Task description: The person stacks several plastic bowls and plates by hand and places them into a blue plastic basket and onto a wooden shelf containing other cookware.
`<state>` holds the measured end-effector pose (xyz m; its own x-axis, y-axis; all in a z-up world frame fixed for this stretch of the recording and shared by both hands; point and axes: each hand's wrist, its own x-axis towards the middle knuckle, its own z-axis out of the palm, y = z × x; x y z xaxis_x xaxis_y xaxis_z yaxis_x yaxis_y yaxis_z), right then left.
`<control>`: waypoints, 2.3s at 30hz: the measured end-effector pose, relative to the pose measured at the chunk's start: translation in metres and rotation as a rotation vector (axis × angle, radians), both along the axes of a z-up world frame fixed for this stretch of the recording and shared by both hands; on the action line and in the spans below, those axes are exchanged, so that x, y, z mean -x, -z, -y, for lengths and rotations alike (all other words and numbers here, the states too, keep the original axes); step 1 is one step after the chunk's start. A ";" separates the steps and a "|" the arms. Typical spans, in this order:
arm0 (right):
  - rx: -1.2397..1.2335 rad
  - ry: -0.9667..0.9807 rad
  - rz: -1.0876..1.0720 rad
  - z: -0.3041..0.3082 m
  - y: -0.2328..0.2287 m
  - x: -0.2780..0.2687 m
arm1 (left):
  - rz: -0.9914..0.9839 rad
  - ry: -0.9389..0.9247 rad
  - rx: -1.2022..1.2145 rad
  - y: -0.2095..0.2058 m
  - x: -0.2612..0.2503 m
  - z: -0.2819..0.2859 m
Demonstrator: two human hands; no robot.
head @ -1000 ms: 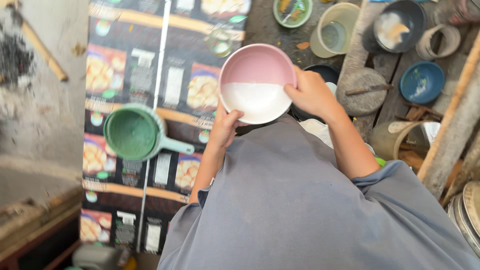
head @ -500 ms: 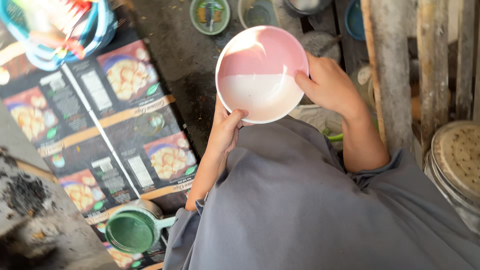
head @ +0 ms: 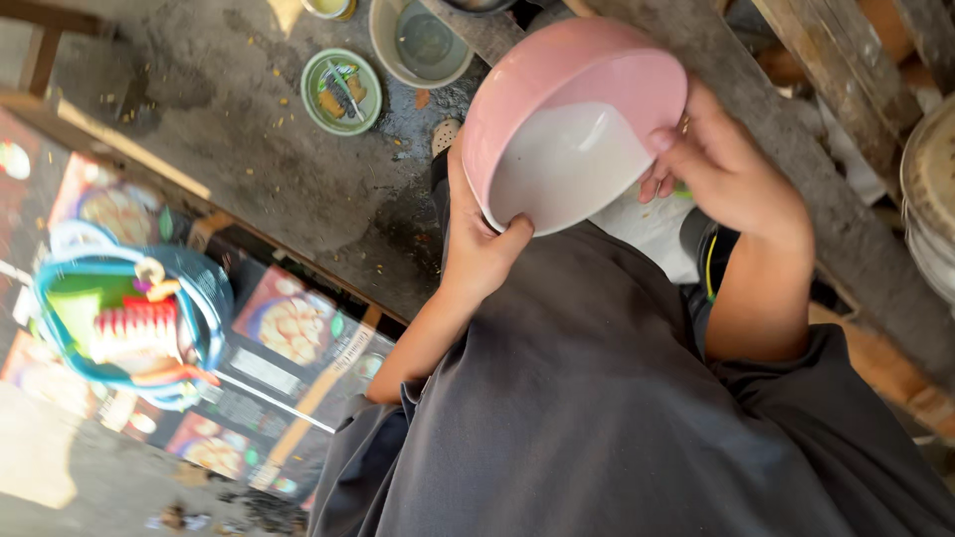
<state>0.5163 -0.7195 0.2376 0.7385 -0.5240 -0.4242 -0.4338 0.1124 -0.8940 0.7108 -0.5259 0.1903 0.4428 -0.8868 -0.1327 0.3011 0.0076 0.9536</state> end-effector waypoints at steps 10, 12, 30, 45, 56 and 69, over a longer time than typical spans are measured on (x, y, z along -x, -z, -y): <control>-0.835 0.778 0.642 0.028 0.036 0.048 | 0.621 0.338 0.311 -0.012 -0.061 0.116; -0.903 0.826 0.727 0.041 0.060 0.059 | 0.906 0.459 0.399 -0.013 -0.072 0.140; -0.365 1.351 0.958 0.183 0.187 -0.057 | -0.011 0.387 0.083 0.086 -0.076 0.236; -0.316 1.407 0.902 0.198 0.253 -0.100 | -0.314 0.366 0.091 0.082 -0.074 0.265; 0.884 0.949 -0.050 0.176 0.202 -0.112 | -0.345 0.338 0.100 0.084 -0.093 0.272; 0.874 0.925 -0.091 0.184 0.184 -0.121 | -0.178 0.304 0.104 0.082 -0.090 0.264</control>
<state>0.6376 -0.9031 0.0534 -0.0632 -0.9546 0.2913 -0.5721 -0.2045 -0.7943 0.8008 -0.7896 0.1087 0.1347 -0.9872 -0.0857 0.4656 -0.0133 0.8849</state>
